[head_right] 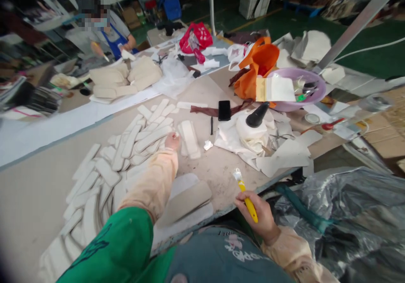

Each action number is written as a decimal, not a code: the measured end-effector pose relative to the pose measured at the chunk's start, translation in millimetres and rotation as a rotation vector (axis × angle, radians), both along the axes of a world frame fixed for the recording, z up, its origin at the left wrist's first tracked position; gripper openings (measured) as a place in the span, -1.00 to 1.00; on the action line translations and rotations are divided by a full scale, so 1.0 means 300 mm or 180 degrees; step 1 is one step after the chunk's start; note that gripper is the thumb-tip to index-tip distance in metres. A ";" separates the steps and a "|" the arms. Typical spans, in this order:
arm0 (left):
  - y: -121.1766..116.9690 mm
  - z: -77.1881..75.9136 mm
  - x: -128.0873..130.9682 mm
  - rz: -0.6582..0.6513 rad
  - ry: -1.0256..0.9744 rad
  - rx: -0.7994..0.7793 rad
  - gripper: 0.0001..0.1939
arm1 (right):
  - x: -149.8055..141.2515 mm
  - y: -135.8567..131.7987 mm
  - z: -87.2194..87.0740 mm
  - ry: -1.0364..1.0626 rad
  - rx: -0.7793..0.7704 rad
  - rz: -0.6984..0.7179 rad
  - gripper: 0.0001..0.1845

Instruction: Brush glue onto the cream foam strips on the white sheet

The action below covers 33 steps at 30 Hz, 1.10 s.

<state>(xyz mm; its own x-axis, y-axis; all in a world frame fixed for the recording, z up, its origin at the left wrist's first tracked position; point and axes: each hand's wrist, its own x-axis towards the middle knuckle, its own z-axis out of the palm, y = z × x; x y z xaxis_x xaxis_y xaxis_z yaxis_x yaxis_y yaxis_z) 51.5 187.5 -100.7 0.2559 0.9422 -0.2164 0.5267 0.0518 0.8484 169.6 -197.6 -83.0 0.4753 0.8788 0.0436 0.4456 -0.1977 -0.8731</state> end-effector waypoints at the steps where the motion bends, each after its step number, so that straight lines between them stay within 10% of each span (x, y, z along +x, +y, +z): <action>1: -0.017 0.001 -0.042 -0.0036 0.0072 0.0047 -0.79 | 0.003 0.006 0.004 -0.0028 -0.0028 0.0095 -0.87; 6: -0.284 0.004 -0.409 -0.1084 0.0237 0.0578 -0.57 | -0.014 0.072 0.023 0.0267 -0.0249 0.0473 -0.84; 13: -0.713 -0.090 -0.863 -0.1140 0.0862 0.0649 -0.05 | -0.169 0.184 0.025 0.1046 -0.0567 0.0990 -0.79; 33: -0.744 -0.166 -0.909 -0.0812 0.0144 0.0543 -0.22 | -0.596 0.388 -0.017 0.1657 -0.1011 0.1754 -0.71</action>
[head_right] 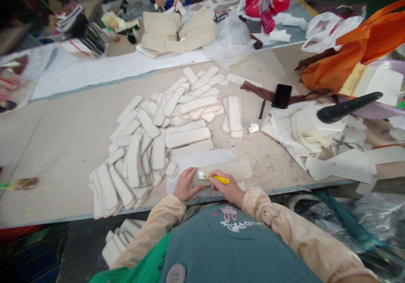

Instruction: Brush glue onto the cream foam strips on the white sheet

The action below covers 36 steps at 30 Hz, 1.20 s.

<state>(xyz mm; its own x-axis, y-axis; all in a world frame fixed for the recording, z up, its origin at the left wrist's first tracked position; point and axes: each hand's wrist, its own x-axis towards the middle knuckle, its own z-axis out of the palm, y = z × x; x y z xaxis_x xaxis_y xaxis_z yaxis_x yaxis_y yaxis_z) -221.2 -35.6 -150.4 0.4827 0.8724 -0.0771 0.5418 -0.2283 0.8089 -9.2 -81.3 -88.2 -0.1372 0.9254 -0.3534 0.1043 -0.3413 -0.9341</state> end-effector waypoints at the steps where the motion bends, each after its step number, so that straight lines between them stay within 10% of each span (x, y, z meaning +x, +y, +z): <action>1: 0.000 -0.001 0.000 0.0002 0.0015 -0.0019 -0.23 | -0.006 0.004 -0.006 -0.0032 -0.0011 -0.0017 -0.71; 9: -0.004 -0.011 -0.006 -0.0124 0.0276 0.0245 -0.29 | 0.032 -0.003 -0.026 -0.0254 -0.0115 -0.0374 -0.73; 23: -0.009 -0.023 -0.009 -0.0203 0.0366 0.0457 -0.32 | 0.375 -0.151 0.013 -0.1206 -0.0001 -0.1524 -0.73; 36: -0.001 0.000 -0.010 -0.0296 0.0430 0.0243 -0.25 | 0.029 -0.045 -0.013 0.0041 -0.0172 -0.0012 -0.77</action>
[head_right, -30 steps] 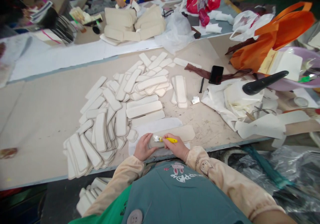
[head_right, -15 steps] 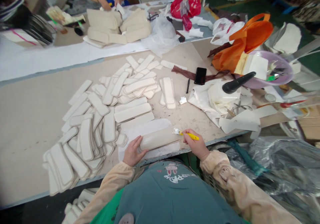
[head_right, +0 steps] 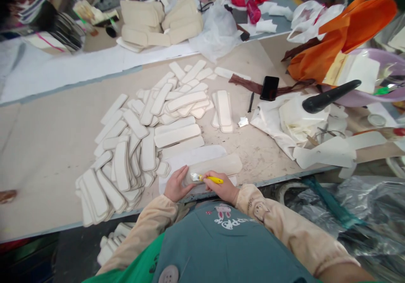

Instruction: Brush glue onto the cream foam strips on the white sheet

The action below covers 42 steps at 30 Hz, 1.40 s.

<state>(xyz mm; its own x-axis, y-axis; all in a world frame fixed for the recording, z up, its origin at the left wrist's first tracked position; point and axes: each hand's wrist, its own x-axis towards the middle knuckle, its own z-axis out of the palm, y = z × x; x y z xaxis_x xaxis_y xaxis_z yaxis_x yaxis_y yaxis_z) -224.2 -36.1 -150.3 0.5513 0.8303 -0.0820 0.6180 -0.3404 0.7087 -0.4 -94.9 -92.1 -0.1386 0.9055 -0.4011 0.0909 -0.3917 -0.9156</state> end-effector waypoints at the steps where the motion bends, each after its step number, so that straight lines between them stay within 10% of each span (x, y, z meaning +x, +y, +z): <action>1: -0.001 0.000 0.000 -0.0003 0.0007 0.0016 -0.25 | -0.006 0.002 -0.013 0.0003 -0.0016 0.0020 -0.77; 16: -0.014 -0.023 -0.005 -0.0211 0.0362 0.0794 -0.30 | 0.344 -0.170 0.019 -0.1839 0.0463 -0.0928 -0.75; 21: -0.012 -0.031 -0.008 -0.0234 0.0298 0.0817 -0.29 | 0.311 -0.166 0.047 -0.3155 0.1535 -0.0327 -0.77; 27: -0.010 -0.038 -0.007 -0.0237 0.0230 0.0927 -0.29 | 0.125 -0.086 0.044 -0.4124 0.1198 0.0967 -0.80; 34: -0.008 -0.041 -0.009 -0.0234 0.0185 0.0900 -0.27 | -0.018 -0.019 0.033 -0.2997 0.1813 0.1746 -0.79; 42: -0.017 -0.035 -0.011 -0.0182 0.0268 0.0729 -0.24 | -0.059 -0.023 -0.007 -0.0516 0.0540 0.0378 -0.78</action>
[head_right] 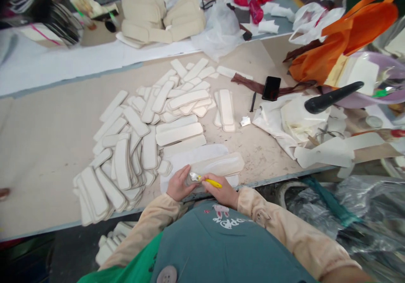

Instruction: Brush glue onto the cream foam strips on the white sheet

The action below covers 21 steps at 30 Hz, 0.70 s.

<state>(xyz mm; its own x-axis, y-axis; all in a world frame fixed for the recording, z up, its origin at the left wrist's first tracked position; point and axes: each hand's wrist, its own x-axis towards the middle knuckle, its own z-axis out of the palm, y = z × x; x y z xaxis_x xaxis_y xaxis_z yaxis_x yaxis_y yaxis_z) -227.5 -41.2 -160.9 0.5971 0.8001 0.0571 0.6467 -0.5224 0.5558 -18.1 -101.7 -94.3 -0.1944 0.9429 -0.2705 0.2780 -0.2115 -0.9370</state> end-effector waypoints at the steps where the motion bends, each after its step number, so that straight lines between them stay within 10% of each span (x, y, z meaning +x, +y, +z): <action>1: -0.001 0.001 0.000 0.0009 0.0009 -0.0003 -0.24 | 0.007 -0.002 -0.004 0.0082 -0.0181 -0.0155 -0.79; 12: 0.000 0.009 0.005 0.0053 0.0022 0.0009 -0.26 | 0.277 -0.087 0.072 -0.0560 -0.0254 -0.1497 -0.76; 21: 0.002 0.010 0.005 0.0074 0.0007 0.0045 -0.24 | 0.035 0.026 0.018 0.0704 -0.0545 -0.0705 -0.73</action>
<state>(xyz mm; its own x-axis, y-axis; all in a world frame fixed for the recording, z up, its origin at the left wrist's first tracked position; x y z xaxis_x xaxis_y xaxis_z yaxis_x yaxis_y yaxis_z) -226.1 -40.6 -157.8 0.5786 0.8129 0.0672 0.6599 -0.5150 0.5471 -7.6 -93.8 -88.9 -0.0618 0.9134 -0.4024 0.0021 -0.4031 -0.9152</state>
